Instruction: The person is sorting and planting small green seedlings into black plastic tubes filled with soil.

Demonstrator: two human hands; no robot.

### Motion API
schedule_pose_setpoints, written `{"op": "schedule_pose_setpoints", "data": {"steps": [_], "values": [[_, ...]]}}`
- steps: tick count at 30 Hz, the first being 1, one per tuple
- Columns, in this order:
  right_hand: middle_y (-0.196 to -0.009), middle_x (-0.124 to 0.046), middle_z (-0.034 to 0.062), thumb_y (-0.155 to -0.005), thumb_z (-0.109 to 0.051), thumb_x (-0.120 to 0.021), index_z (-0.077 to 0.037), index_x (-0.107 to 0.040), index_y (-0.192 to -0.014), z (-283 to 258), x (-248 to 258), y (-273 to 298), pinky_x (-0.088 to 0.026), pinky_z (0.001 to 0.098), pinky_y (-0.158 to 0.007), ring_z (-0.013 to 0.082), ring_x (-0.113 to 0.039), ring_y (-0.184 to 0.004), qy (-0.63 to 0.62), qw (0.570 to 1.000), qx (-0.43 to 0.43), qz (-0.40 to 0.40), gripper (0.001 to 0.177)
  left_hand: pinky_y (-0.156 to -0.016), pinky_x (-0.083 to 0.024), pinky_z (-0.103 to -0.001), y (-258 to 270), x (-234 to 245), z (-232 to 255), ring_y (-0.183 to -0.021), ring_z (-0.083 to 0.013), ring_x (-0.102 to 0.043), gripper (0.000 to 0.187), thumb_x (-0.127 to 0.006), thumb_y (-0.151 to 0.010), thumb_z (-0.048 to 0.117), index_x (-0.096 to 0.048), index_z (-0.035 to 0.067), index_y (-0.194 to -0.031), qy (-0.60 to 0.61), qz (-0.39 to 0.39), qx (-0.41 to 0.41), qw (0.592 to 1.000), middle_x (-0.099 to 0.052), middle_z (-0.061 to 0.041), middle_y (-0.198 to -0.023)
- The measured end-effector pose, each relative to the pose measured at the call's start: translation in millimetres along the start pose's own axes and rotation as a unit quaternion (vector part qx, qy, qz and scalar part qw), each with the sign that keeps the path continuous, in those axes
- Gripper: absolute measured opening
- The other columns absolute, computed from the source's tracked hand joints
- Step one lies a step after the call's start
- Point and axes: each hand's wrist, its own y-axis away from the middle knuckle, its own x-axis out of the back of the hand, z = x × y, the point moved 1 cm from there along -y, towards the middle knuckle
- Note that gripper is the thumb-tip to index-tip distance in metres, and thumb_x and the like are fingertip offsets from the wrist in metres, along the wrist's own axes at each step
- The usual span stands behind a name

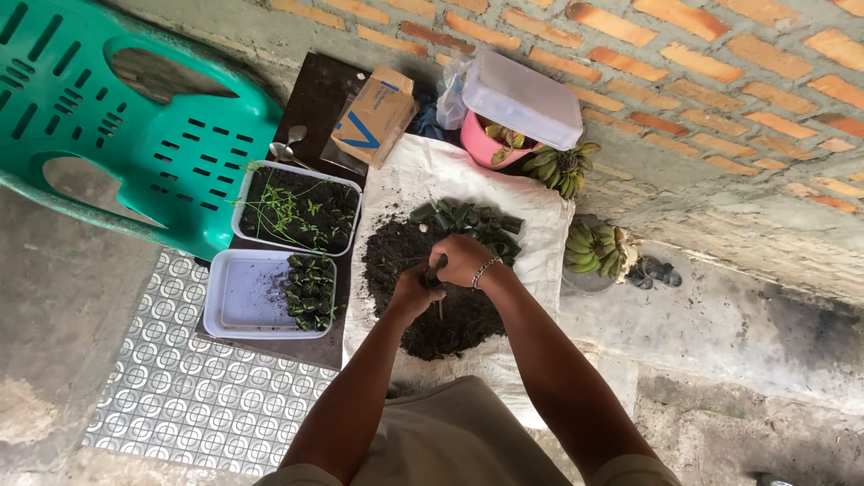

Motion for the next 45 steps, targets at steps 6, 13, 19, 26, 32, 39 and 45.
{"op": "schedule_pose_setpoints", "data": {"steps": [6,13,19,26,32,39,45], "values": [[-0.096,-0.079,0.0117,-0.076,-0.01,-0.074,-0.008,-0.08,-0.097,-3,1,3,-0.059,0.0361,-0.083,0.0266,-0.076,-0.09,-0.025,0.999,0.038,0.018,0.022,-0.079,-0.058,-0.034,3,0,5,-0.087,-0.0165,-0.069,0.048,-0.084,-0.069,-0.004,-0.07,0.005,-0.113,0.007,0.012,0.006,1.0,-0.074,-0.004,-0.097],[-0.111,-0.079,0.0135,-0.085,-0.001,-0.06,-0.01,-0.077,-0.111,13,-13,23,-0.061,0.0343,-0.093,0.026,-0.078,-0.103,-0.074,0.994,0.025,0.072,0.032,-0.081,-0.06,-0.035,-1,6,11,-0.093,-0.0206,-0.073,0.048,-0.09,-0.07,0.0,-0.07,0.002,-0.113,-0.037,0.043,0.06,0.997,-0.076,-0.009,-0.104],[-0.162,-0.032,0.0171,-0.08,0.002,-0.063,-0.023,-0.065,-0.137,-12,-30,47,-0.04,0.0463,-0.112,0.0378,-0.04,-0.143,0.089,0.995,-0.03,0.016,0.062,-0.079,-0.06,-0.037,-4,11,17,-0.092,-0.0201,-0.073,0.047,-0.086,-0.068,0.001,-0.07,0.004,-0.112,0.024,0.04,-0.013,0.999,-0.077,-0.01,-0.103],[-0.163,-0.029,0.0194,-0.081,-0.002,-0.064,-0.019,-0.065,-0.133,4,-55,33,-0.04,0.0462,-0.113,0.0385,-0.036,-0.147,0.083,0.995,-0.041,0.024,0.055,-0.076,-0.059,-0.039,-2,9,28,-0.088,-0.0214,-0.075,0.04,-0.082,-0.069,0.004,-0.072,0.004,-0.108,-0.059,0.065,-0.029,0.996,-0.078,-0.01,-0.097],[-0.147,-0.053,0.0211,-0.083,-0.006,-0.067,-0.01,-0.075,-0.098,14,-66,20,-0.044,0.0445,-0.114,0.0364,-0.049,-0.141,0.078,0.995,-0.016,0.059,0.018,-0.075,-0.06,-0.037,4,6,40,-0.089,-0.0206,-0.076,0.042,-0.08,-0.063,0.0,-0.077,0.004,-0.104,-0.06,0.086,0.006,0.994,-0.08,-0.009,-0.097],[-0.133,-0.058,0.0249,-0.077,-0.009,-0.073,-0.008,-0.078,-0.09,16,-63,14,-0.046,0.0482,-0.102,0.0406,-0.054,-0.123,0.093,0.994,0.036,0.052,0.014,-0.078,-0.062,-0.039,3,12,34,-0.092,-0.0224,-0.076,0.048,-0.084,-0.067,0.006,-0.072,0.005,-0.113,-0.099,0.058,0.003,0.993,-0.078,-0.012,-0.103],[-0.115,-0.073,0.015,-0.079,-0.009,-0.066,-0.009,-0.076,-0.106,18,-45,16,-0.058,0.0436,-0.087,0.0346,-0.07,-0.099,-0.031,0.988,0.038,0.144,0.028,-0.084,-0.061,-0.046,-38,25,-49,-0.107,-0.0378,-0.068,0.074,-0.096,-0.07,0.023,-0.056,0.0,-0.128,-0.274,0.091,0.09,0.953,-0.065,-0.023,-0.12]]}}
